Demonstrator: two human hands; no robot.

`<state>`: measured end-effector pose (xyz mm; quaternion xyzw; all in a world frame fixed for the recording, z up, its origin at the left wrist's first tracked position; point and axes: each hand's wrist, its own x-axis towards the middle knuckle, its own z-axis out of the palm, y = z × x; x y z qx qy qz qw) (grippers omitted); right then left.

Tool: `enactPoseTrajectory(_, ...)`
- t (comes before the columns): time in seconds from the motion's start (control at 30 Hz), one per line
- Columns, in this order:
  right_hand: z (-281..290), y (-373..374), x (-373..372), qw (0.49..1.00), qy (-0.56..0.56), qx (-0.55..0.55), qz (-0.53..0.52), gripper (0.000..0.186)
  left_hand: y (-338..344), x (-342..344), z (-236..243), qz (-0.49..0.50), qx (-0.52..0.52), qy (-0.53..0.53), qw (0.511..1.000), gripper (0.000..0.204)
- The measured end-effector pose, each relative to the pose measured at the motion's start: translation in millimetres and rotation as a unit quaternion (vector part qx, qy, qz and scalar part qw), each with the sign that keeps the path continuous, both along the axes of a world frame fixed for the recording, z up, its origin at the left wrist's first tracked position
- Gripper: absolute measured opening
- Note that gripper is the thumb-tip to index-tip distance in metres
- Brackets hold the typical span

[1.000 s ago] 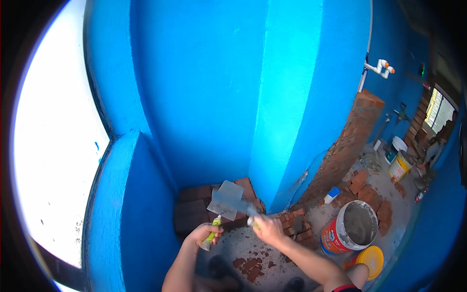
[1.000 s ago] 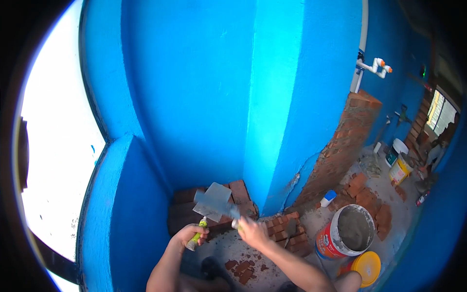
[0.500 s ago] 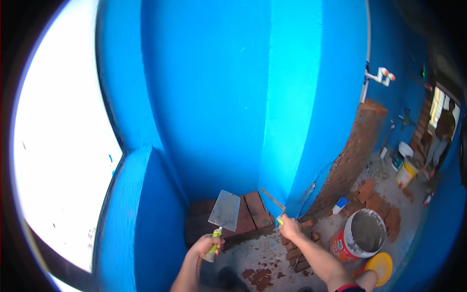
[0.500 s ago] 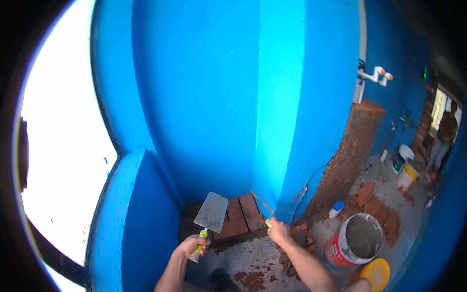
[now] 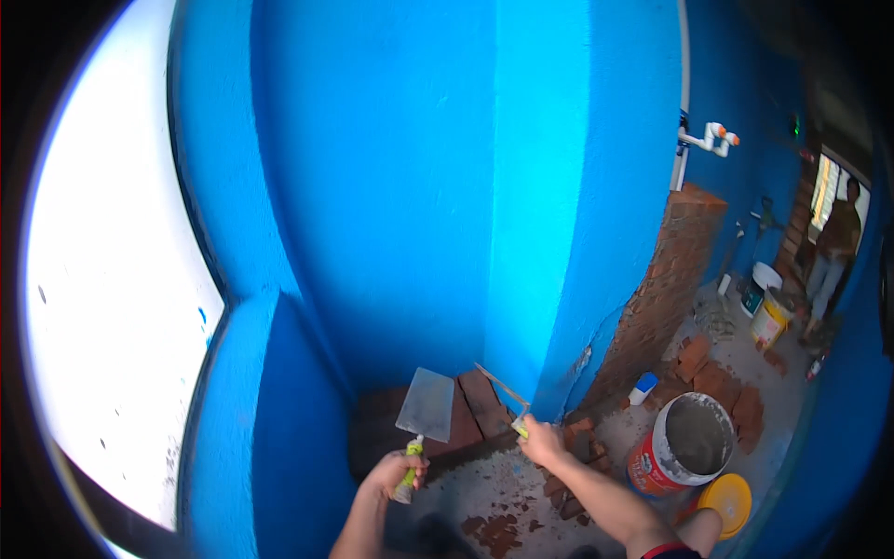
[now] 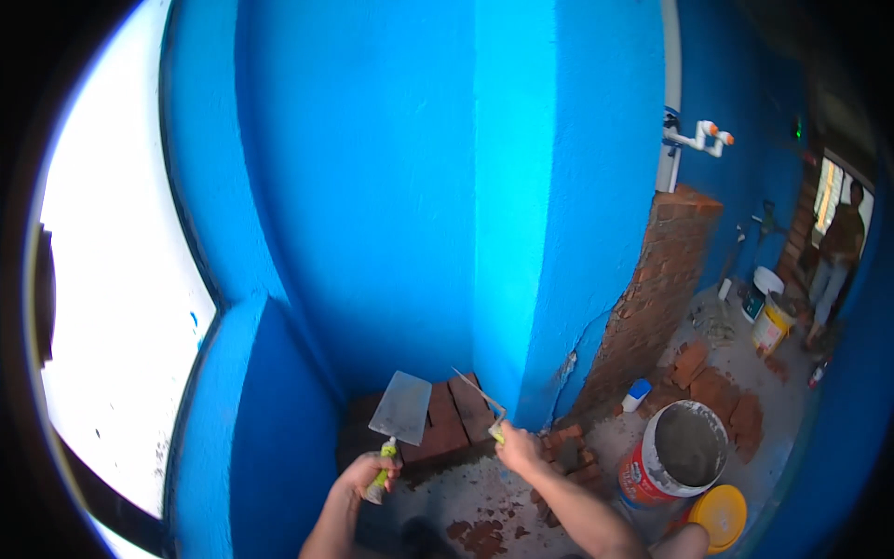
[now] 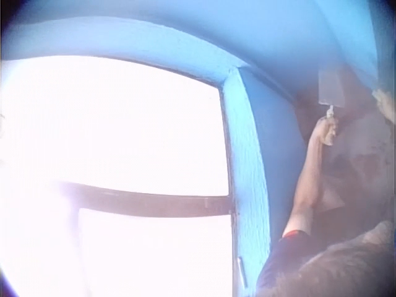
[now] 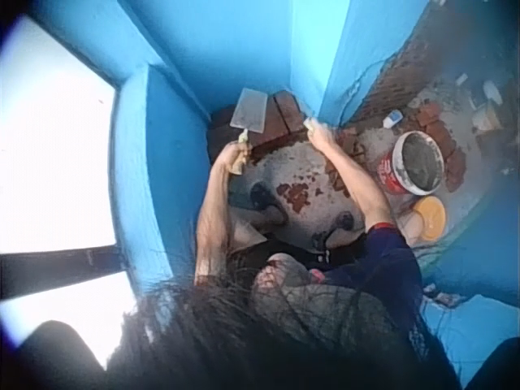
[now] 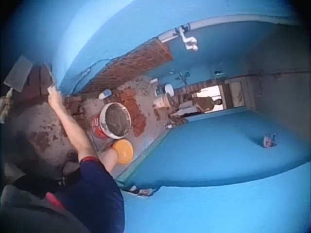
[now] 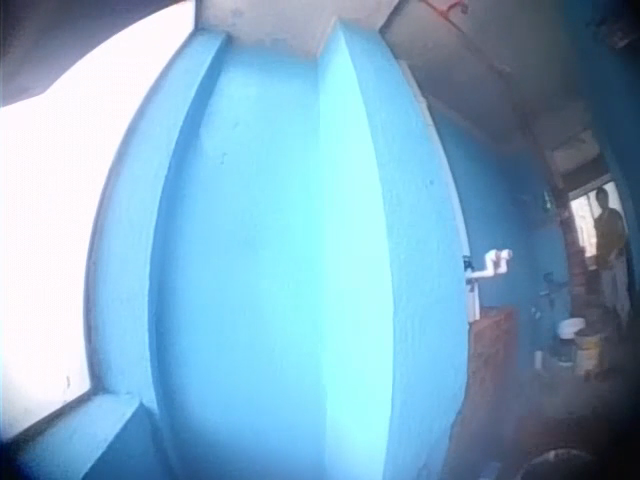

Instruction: The person lays bricks by spreading mortar with a trowel, placing bricks onto the mortar by hand, and leveling the bricks and scraping excess mortar with a trowel.

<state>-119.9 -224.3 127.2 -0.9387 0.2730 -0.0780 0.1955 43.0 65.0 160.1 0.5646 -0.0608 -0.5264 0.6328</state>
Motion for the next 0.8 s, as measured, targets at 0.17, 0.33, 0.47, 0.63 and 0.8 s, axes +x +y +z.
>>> enactPoseTrajectory(0.17, 31.5, 59.4, -19.7, 0.972, -0.118, -0.025, 0.202, 0.032, -14.1, -8.2, 12.4, -0.016, -0.001, 0.019, 1.000, 0.010)
enactPoseTrajectory(0.33, -5.3, -34.3, 5.3, 0.996, 0.088, 0.006, -0.014, 0.039, -27.4, -32.8, 31.6, -0.096, -0.031, 0.000, 0.995, 0.010)
enactPoseTrajectory(0.47, -15.8, -18.2, -57.8, 0.995, 0.045, 0.087, -0.007, 0.039, -24.0, -28.1, 11.1, 0.097, 0.079, -0.428, 0.895, 0.031)
enactPoseTrajectory(0.63, -31.8, 7.4, -148.7, 0.881, -0.026, 0.460, -0.105, 0.018, -41.9, -48.3, 28.9, 0.074, 0.240, -0.655, 0.713, 0.041)
enactPoseTrajectory(0.8, -14.0, -13.0, -223.9, 0.918, -0.027, 0.354, -0.178, 0.030, -61.3, -60.7, 36.0, 0.061, 0.195, -0.696, 0.688, 0.037)
